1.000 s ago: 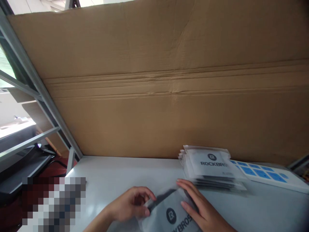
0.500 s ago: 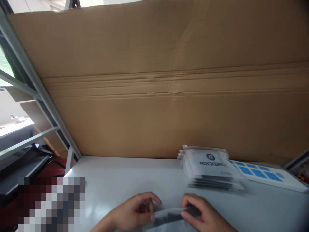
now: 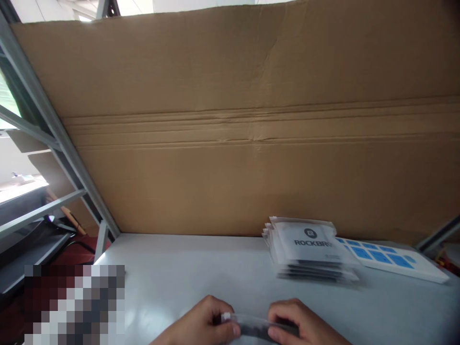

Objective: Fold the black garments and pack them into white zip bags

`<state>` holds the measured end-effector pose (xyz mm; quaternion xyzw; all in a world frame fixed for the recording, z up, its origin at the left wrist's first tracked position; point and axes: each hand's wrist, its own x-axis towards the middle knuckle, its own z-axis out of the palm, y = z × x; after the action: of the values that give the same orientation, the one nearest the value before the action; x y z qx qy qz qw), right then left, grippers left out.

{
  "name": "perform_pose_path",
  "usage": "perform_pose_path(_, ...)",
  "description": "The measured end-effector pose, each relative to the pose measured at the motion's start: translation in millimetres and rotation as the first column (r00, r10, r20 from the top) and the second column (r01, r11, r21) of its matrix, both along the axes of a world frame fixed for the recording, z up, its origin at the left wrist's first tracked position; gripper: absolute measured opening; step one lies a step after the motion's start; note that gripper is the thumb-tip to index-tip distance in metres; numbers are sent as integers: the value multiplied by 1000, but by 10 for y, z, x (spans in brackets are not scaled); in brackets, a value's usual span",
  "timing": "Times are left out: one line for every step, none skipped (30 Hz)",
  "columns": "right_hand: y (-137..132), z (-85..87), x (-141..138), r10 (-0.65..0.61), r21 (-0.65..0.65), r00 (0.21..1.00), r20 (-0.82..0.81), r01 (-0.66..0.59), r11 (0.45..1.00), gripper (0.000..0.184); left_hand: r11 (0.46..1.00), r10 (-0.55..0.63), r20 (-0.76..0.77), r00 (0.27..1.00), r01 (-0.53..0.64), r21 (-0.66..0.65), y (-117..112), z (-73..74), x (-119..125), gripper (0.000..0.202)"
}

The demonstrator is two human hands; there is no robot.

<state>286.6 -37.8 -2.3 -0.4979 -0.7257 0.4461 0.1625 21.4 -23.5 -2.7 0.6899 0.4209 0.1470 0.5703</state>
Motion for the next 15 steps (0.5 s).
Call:
perform_pose_path(-4, 11, 1, 9, 8, 1000, 7, -9, 1000, 21, 999, 37, 36, 999, -37, -10, -1, -30, 15, 61)
perform_pose_path(-4, 23, 8, 16, 22, 1000, 18, -16, 1000, 22, 997, 77, 77, 994, -76, -21, 1, -56, 30, 62)
perform_pose_path(1, 33, 18, 22, 37, 999, 31, -23, 999, 23, 993, 117, 114, 987, -114, -33, 7, -78, 43, 63)
perform_pose_path(8, 40, 29, 31, 48, 998, 46, -33, 998, 23, 989, 147, 141, 979, -143, -42, 13, -95, 55, 64)
perform_pose_path(14, 41, 39, 39, 53, 998, 57, -42, 998, 24, 986, 168, 153, 974, -163, -45, 18, -107, 66, 65)
perform_pose_path(19, 34, 45, 43, 54, 997, 62, -47, 997, 24, 984, 180, 150, 972, -175, -42, 19, -115, 75, 65)
perform_pose_path(22, 19, 45, 45, 53, 997, 58, -48, 997, 23, 984, 179, 136, 974, -177, -30, 17, -120, 83, 64)
perform_pose_path(22, -4, 39, 48, 51, 998, 48, -50, 997, 22, 984, 176, 119, 977, -175, -14, 11, -123, 90, 63)
perform_pose_path(21, -31, 25, 50, 49, 998, 34, -52, 997, 21, 986, 166, 105, 981, -167, -3, 3, -124, 95, 62)
perform_pose_path(18, -59, 6, 54, 50, 998, 20, -54, 997, 20, 988, 152, 96, 984, -153, 3, -8, -125, 99, 61)
perform_pose_path(17, -83, -17, 60, 52, 998, 9, -61, 997, 20, 991, 136, 94, 986, -137, 1, -17, -126, 101, 59)
perform_pose_path(17, -99, -41, 72, 55, 997, 4, -72, 996, 20, 993, 121, 98, 988, -121, -4, -24, -125, 100, 58)
perform_pose_path(19, -104, -65, 88, 58, 996, 4, -88, 994, 20, 994, 111, 103, 989, -111, -4, -28, -124, 97, 57)
perform_pose_path(25, -97, -89, 102, 64, 995, 10, -102, 993, 21, 995, 101, 105, 989, -102, 1, -28, -122, 93, 55)
perform_pose_path(32, -80, -112, 113, 68, 993, 17, -114, 991, 21, 996, 87, 105, 991, -89, 10, -25, -120, 86, 54)
